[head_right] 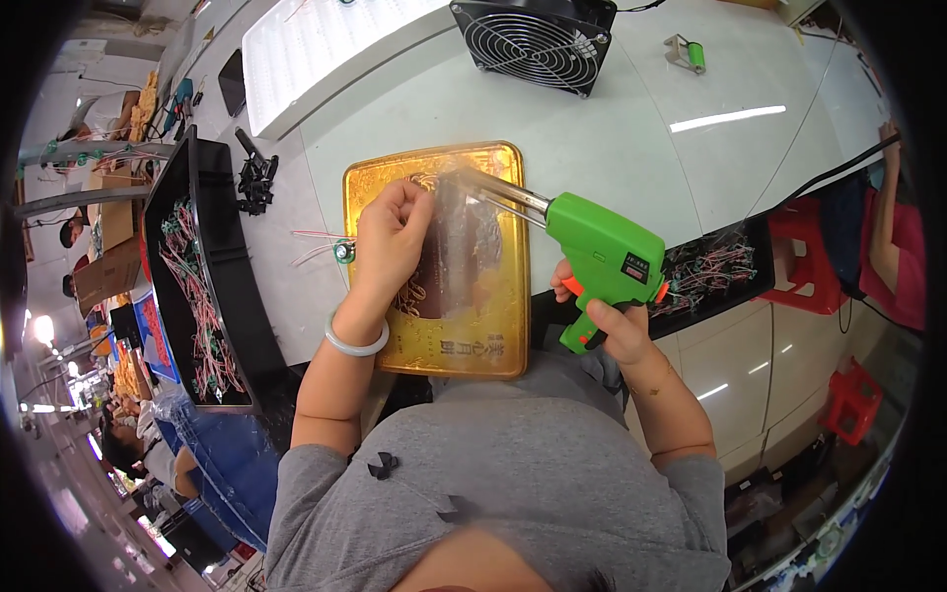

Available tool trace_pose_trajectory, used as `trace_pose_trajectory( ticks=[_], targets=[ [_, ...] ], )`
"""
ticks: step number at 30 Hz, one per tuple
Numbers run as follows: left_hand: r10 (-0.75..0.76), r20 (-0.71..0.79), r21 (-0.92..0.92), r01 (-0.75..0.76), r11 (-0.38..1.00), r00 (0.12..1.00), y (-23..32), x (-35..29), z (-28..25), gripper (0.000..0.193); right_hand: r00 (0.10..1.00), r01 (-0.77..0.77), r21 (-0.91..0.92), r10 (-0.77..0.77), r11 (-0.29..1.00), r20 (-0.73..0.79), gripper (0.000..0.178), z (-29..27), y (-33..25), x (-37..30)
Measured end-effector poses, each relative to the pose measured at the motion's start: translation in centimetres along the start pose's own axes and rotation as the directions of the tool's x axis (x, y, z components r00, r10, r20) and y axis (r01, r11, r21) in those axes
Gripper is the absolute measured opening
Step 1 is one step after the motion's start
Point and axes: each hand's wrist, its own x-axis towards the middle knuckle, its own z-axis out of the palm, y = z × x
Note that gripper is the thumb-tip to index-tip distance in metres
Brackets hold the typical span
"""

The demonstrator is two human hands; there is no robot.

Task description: The person solders wires onto electronic components and connectors on a circuit board using a soldering gun or soldering iron.

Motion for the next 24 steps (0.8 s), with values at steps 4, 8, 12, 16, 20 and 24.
trace_pose_trajectory(
  ticks=[4, 8, 12, 16, 20, 24],
  targets=[
    [0.033, -0.007, 0.038, -0.033, 0.999, 0.999, 0.1, 0.0, 0.0, 0.016, 1.0, 0.006, 0.006, -0.006, 1.0, 0.008, 0.042, 0.0, 0.3, 0.1],
    [0.045, 0.044, 0.002, -0.045, 0.999, 0.998, -0.3, 0.0, -0.1, 0.013, 1.0, 0.009, 0.027, -0.008, 1.0, -0.019, 0.039, 0.1, 0.5, 0.2],
    [0.031, 0.047, -0.039, -0.029, 0.999, 0.998, -0.2, -0.1, 0.0, 0.013, 0.995, -0.013, -0.013, 0.012, 1.0, -0.096, 0.04, 0.8, 0.4, 0.3],
    [0.033, 0.056, -0.005, -0.033, 0.999, 0.998, -0.1, -0.2, -0.1, 0.013, 0.994, -0.012, -0.003, 0.011, 1.0, -0.112, 0.037, 0.8, 0.5, 0.2],
    [0.021, 0.071, -0.003, -0.021, 1.0, 0.997, -0.3, -0.2, -0.1, 0.012, 0.992, -0.013, -0.007, 0.013, 1.0, -0.123, 0.036, 0.9, 0.4, 0.3],
    [0.057, 0.061, 0.002, -0.057, 0.998, 0.996, -0.5, -0.1, 0.0, 0.012, 1.0, -0.008, 0.042, 0.009, 0.999, -0.019, 0.035, -0.3, 1.1, 0.1]
  ],
)
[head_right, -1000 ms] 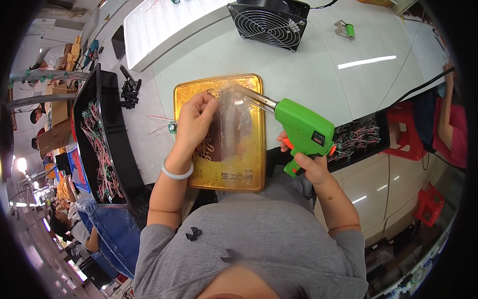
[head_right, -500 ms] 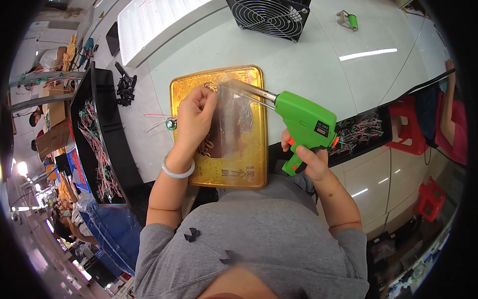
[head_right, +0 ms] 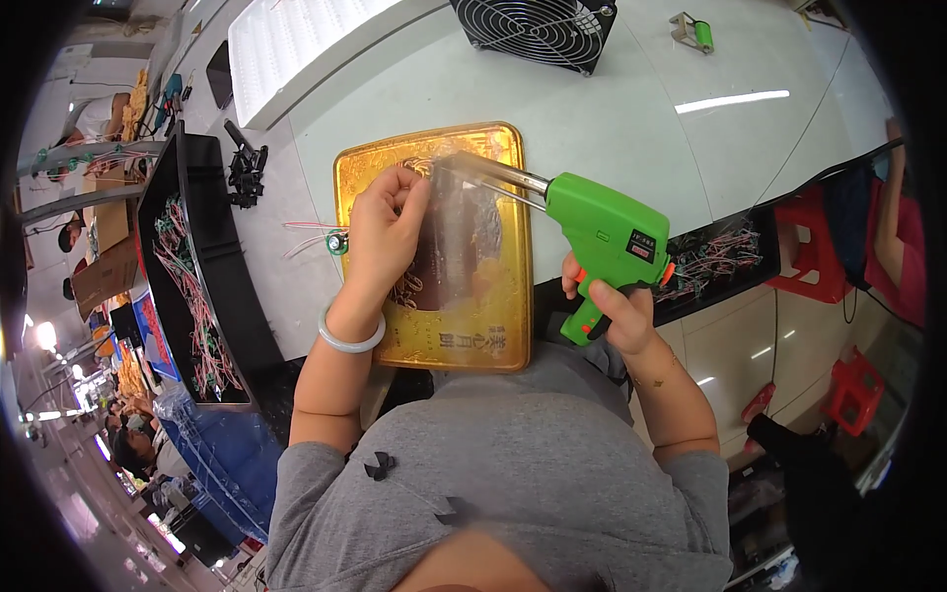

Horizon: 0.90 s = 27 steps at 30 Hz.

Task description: The person solders wires onto electronic components and connectors on a circuit board using a soldering gun or soldering iron.

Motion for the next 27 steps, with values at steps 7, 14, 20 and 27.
trace_pose_trajectory(
  ticks=[7, 14, 20, 27],
  targets=[
    [-0.009, -0.054, 0.045, 0.011, 0.999, 0.998, 0.6, 0.2, 0.0, 0.015, 1.0, -0.007, -0.002, 0.007, 1.0, 0.003, 0.033, 0.1, 0.0, 0.1],
    [0.048, -0.065, 0.046, -0.045, 0.998, 0.997, 0.1, 0.2, 0.2, 0.015, 0.998, -0.064, -0.03, 0.063, 0.998, -0.025, 0.03, 0.2, -0.1, -0.4],
    [0.045, -0.075, 0.005, -0.045, 0.999, 0.996, -0.2, 0.1, 0.2, 0.015, 0.999, -0.025, 0.043, 0.026, 0.999, -0.026, 0.031, 0.7, 0.0, -0.4],
    [-0.001, -0.071, -0.006, 0.0, 1.0, 0.997, 0.2, 0.3, 0.1, 0.015, 0.992, -0.041, -0.071, 0.032, 0.997, -0.126, 0.035, 1.6, 0.0, -0.2]
  ],
)
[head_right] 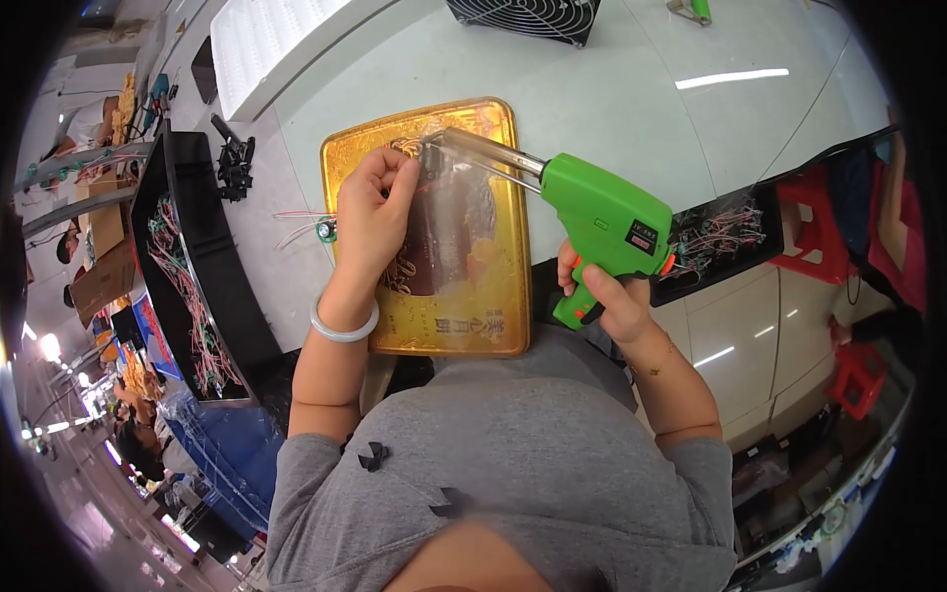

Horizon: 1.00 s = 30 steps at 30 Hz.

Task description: The person solders wires onto electronic components and connectors on a circuit board using a soldering gun or soldering iron.

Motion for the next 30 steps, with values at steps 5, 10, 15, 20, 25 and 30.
trace_pose_trajectory(
  ticks=[5, 10, 15, 20, 25, 30],
  targets=[
    [0.019, 0.004, 0.01, -0.019, 1.0, 1.0, -0.13, 0.0, -0.04, 0.016, 1.0, 0.0, 0.002, 0.0, 1.0, 0.015, 0.032, 0.12, 0.21, -0.16],
    [0.012, 0.013, 0.011, -0.012, 1.0, 1.0, -0.01, -0.07, -0.1, 0.016, 1.0, 0.0, 0.0, 0.0, 1.0, 0.004, 0.031, 0.27, 0.25, -0.21],
    [0.018, 0.016, 0.006, -0.018, 1.0, 1.0, 0.0, -0.1, -0.11, 0.016, 1.0, -0.006, -0.006, 0.006, 1.0, -0.013, 0.032, 0.44, 0.21, -0.24],
    [0.01, 0.016, 0.009, -0.01, 1.0, 1.0, 0.13, -0.03, -0.1, 0.017, 1.0, -0.012, -0.03, 0.011, 0.999, -0.026, 0.03, 0.4, 0.33, -0.41],
    [0.006, 0.018, 0.018, -0.006, 1.0, 1.0, 0.11, -0.01, -0.09, 0.016, 0.999, -0.041, -0.055, 0.039, 0.998, -0.038, 0.025, 0.57, 0.3, -0.6],
    [-0.005, 0.021, 0.01, 0.005, 1.0, 1.0, 0.05, -0.04, -0.11, 0.017, 0.997, -0.073, -0.078, 0.069, 0.994, -0.046, 0.024, 0.67, 0.25, -0.74]
  ],
)
